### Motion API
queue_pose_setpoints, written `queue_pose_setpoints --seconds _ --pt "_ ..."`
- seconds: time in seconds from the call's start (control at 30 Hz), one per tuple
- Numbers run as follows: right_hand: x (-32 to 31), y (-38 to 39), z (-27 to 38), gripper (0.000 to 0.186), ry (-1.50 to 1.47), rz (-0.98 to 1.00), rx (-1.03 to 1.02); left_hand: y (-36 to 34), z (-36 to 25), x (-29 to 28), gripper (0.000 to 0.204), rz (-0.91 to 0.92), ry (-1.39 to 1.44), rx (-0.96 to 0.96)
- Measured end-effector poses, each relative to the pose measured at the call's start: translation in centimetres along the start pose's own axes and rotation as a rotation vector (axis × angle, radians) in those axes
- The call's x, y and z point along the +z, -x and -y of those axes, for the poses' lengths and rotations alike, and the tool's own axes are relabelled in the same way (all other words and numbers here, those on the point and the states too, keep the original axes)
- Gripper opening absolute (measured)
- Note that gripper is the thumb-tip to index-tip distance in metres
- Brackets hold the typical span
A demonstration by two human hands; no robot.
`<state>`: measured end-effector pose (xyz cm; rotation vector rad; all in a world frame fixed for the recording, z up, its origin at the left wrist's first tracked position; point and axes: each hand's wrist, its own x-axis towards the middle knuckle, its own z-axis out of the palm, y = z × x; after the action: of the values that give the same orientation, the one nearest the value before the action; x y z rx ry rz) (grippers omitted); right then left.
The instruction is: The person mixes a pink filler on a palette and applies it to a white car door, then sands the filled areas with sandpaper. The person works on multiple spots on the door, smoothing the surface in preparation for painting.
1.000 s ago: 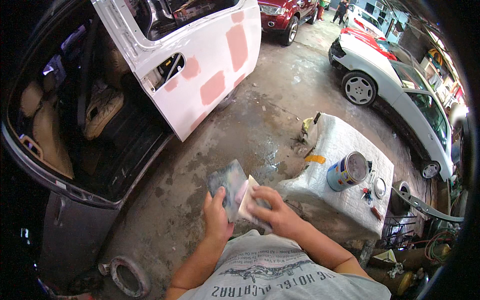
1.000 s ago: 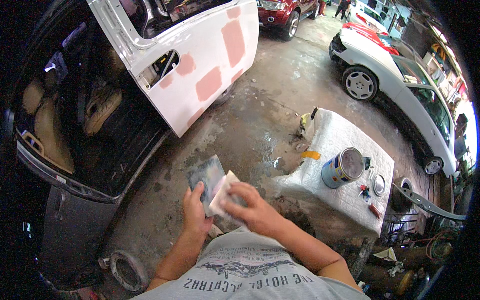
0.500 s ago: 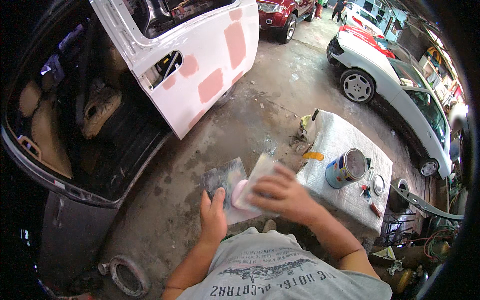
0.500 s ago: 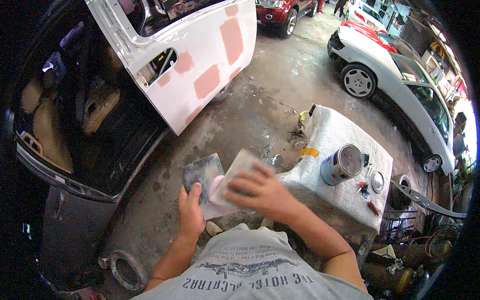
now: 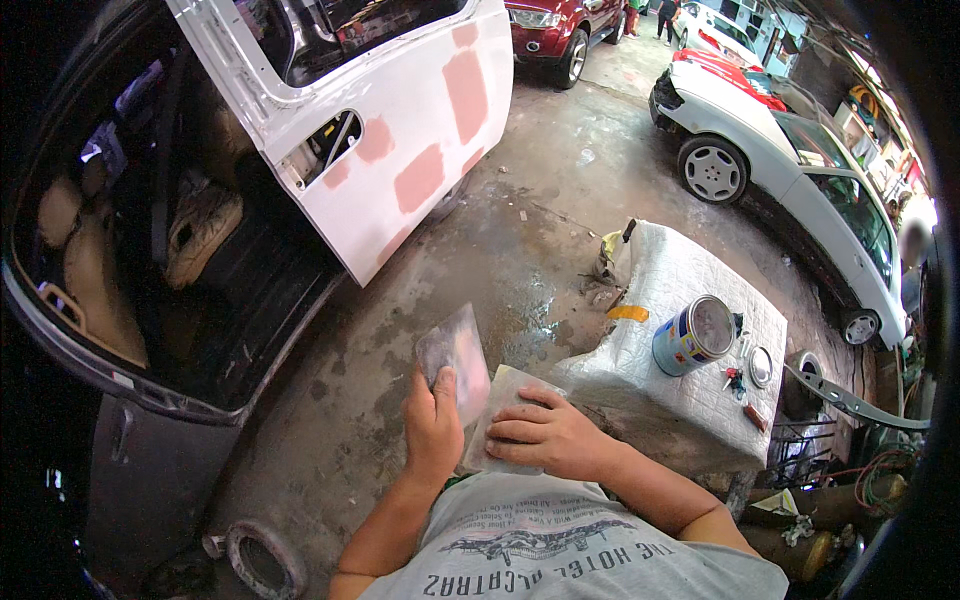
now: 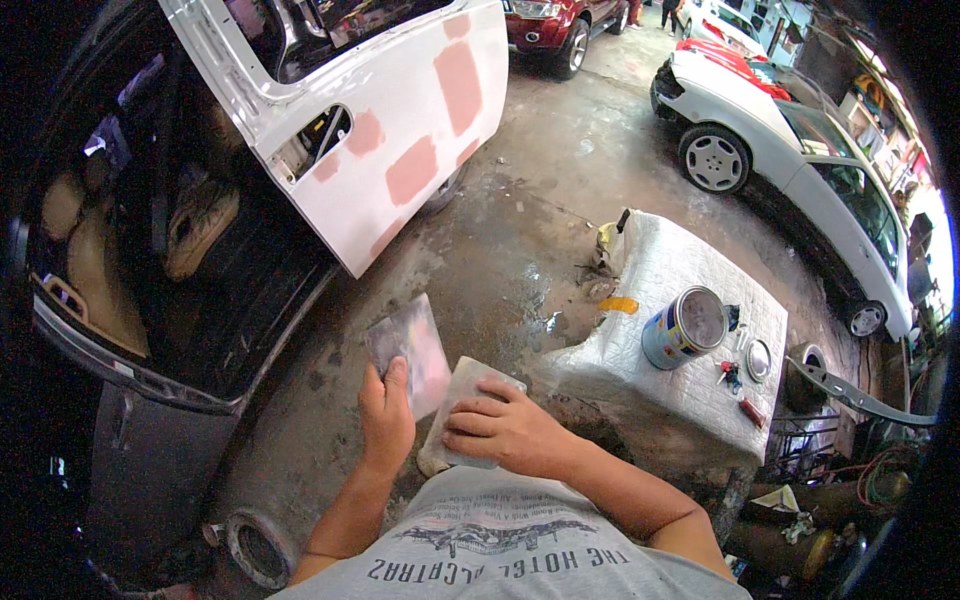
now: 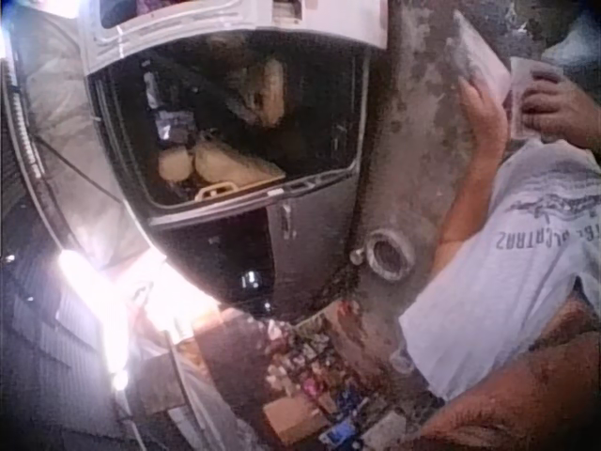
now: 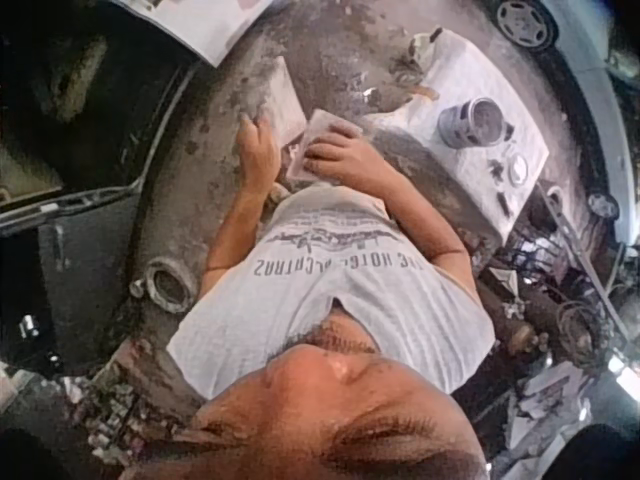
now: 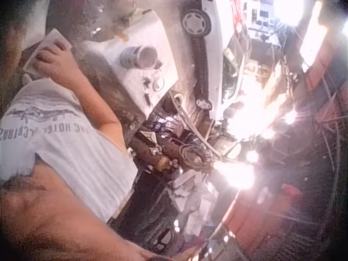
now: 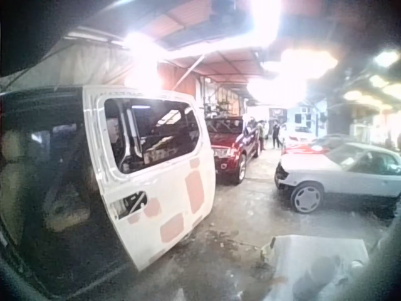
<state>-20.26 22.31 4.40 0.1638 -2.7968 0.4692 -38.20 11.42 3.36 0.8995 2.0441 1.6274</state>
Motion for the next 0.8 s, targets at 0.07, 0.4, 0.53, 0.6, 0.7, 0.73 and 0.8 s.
queue_pose_setpoints --seconds 0.07,0.4,0.53,0.6,0.7,0.73,0.8 --pt "0.2 0.6 -0.7 0.040 -0.012 0.023 0.067 0.0 -0.7 -0.1 0.040 -0.054 0.007 0.027" --pt "1.8 0.8 -2.1 0.058 -0.147 -0.202 0.246 0.8 0.6 0.7 0.033 -0.034 0.963 -0.572" --pt "0.9 3.1 -6.5 0.058 0.136 -0.158 0.271 1.1 0.3 0.0 0.033 -0.046 0.866 -0.490" --pt "-1.7 1.0 -3.4 0.056 0.170 -0.254 0.211 1.7 0.6 -0.1 0.032 -0.082 0.798 -0.419" --pt "-2.4 0.5 -2.8 0.049 0.199 -0.144 0.084 1.1 0.9 -0.3 0.034 -0.052 0.807 -0.347" --pt "-2.9 0.5 -3.2 0.048 0.200 -0.120 0.090 1.1 0.9 -0.7 0.035 -0.023 0.816 -0.353" --pt "-3.7 0.3 -2.8 0.048 0.223 -0.137 0.066 1.5 0.8 -1.1 0.036 -0.007 0.781 -0.337"
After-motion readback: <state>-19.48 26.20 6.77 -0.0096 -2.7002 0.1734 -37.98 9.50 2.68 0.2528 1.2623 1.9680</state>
